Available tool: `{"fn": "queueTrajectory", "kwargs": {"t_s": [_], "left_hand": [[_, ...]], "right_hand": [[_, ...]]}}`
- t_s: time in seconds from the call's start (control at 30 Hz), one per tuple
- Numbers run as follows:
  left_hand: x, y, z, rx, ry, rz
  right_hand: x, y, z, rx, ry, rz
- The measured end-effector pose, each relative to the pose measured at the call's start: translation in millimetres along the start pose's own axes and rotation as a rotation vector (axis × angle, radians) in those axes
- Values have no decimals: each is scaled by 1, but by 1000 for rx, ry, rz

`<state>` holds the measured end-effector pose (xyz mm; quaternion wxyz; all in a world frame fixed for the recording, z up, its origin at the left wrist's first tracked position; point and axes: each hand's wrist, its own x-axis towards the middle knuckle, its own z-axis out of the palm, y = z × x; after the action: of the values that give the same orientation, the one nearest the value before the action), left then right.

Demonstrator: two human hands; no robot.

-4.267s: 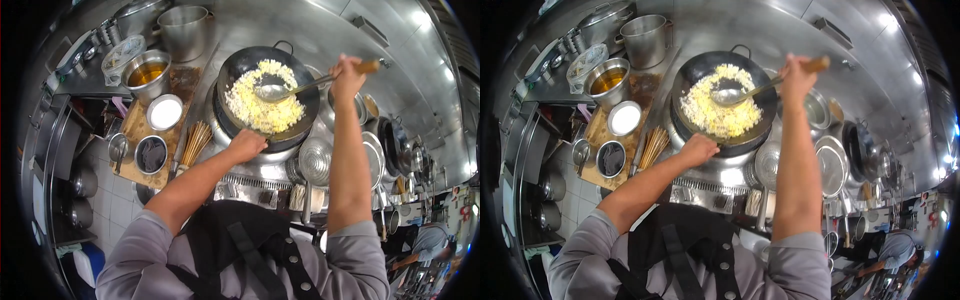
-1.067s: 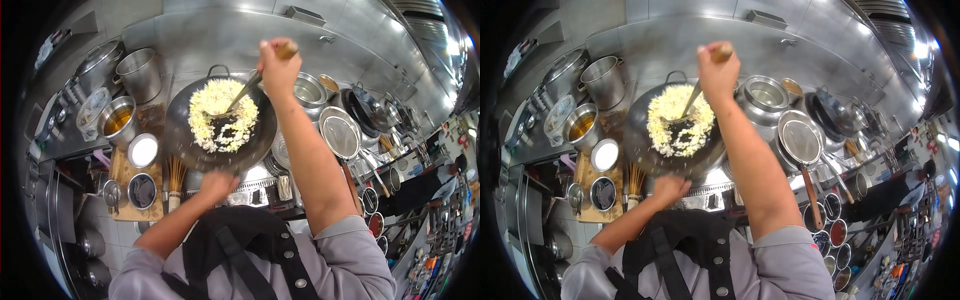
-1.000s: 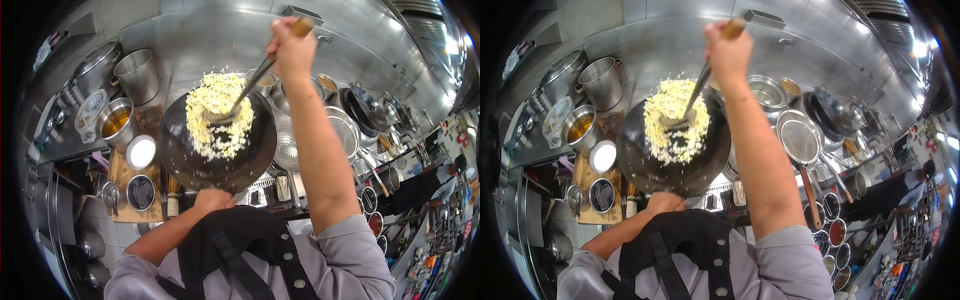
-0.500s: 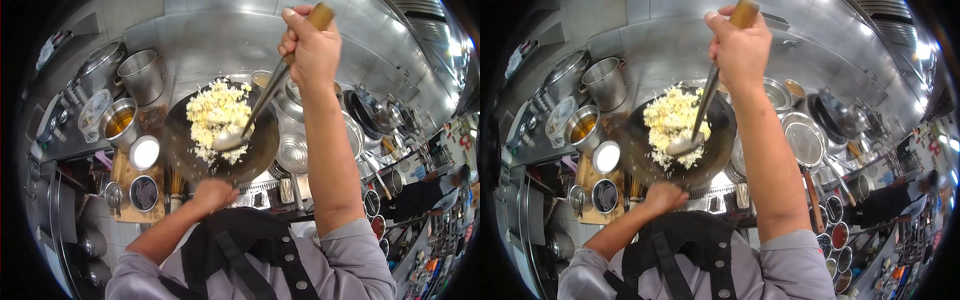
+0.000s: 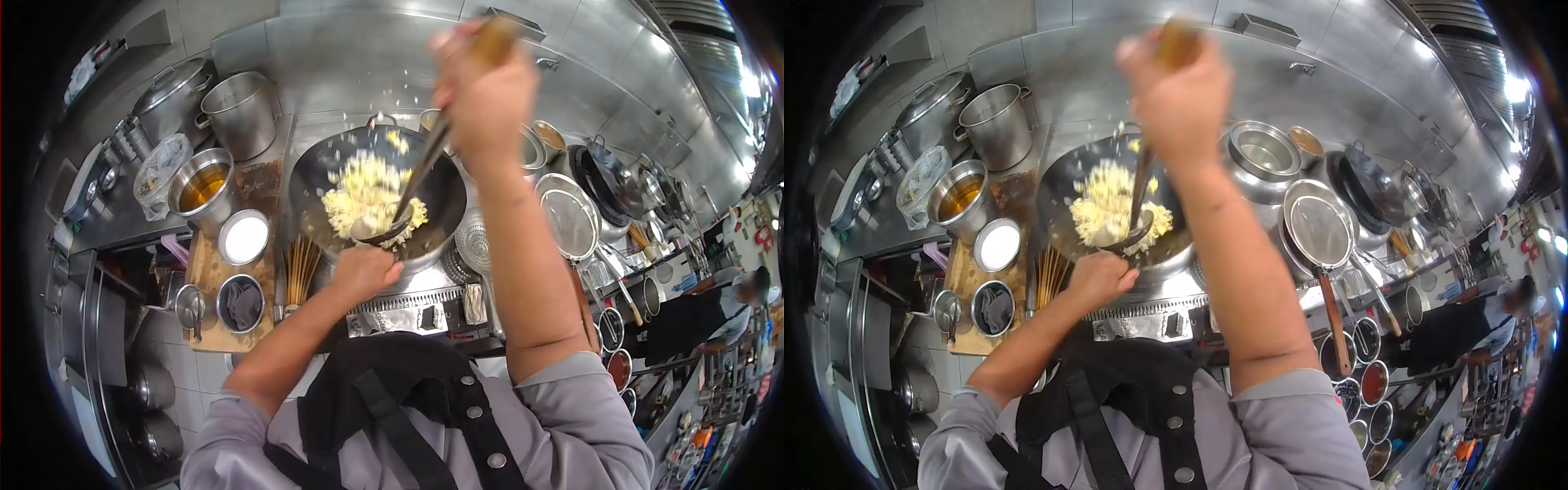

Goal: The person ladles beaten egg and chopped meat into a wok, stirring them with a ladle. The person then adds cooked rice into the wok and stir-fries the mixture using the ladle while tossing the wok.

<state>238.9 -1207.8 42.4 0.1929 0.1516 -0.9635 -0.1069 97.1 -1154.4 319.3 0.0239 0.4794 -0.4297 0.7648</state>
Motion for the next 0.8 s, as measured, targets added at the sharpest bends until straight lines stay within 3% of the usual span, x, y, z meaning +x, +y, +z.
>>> {"fn": "queueTrajectory", "kwargs": {"t_s": [0.03, 0.1, 0.2, 0.3, 0.33, 0.37, 0.4, 0.5, 0.53, 0.57, 0.63, 0.7, 0.77, 0.8], "left_hand": [[5, -9, 25, -19, 162, 35], [-18, -2, 38, 6, 59, -3], [-85, 12, 38, -148, -113, 17], [-59, 17, -14, 59, -167, 41], [-39, 5, -19, 18, -31, 130], [-13, 2, -25, 50, -146, -33], [-1, -6, -12, -11, 71, 43], [-10, -5, 42, 33, 29, -36], [-28, 2, 48, 8, -45, -27], [-55, 10, 46, -86, 31, 27], [-81, 20, 23, -169, -135, 97], [-51, 20, -8, -89, -120, 83], [-7, 12, -28, -3, -144, 16], [3, 2, -5, -9, 36, 38]], "right_hand": [[-16, 51, 5, -90, -13, -85], [-26, 100, 2, 22, 47, -61], [29, 57, -17, -35, 111, 92], [44, 0, -14, 146, 72, 92], [30, -14, -10, 103, 34, 63], [18, -22, -9, 59, -6, 31], [0, -2, -4, -77, -14, 9], [-20, 98, -4, -22, 57, -58], [-5, 92, -7, -27, 61, -63], [13, 76, -13, -82, 60, -16], [39, 32, -22, -137, 54, 30], [46, -9, -24, 80, -2, 58], [18, -8, -17, -5, -30, 50], [9, -5, -10, -93, -52, 20]]}}
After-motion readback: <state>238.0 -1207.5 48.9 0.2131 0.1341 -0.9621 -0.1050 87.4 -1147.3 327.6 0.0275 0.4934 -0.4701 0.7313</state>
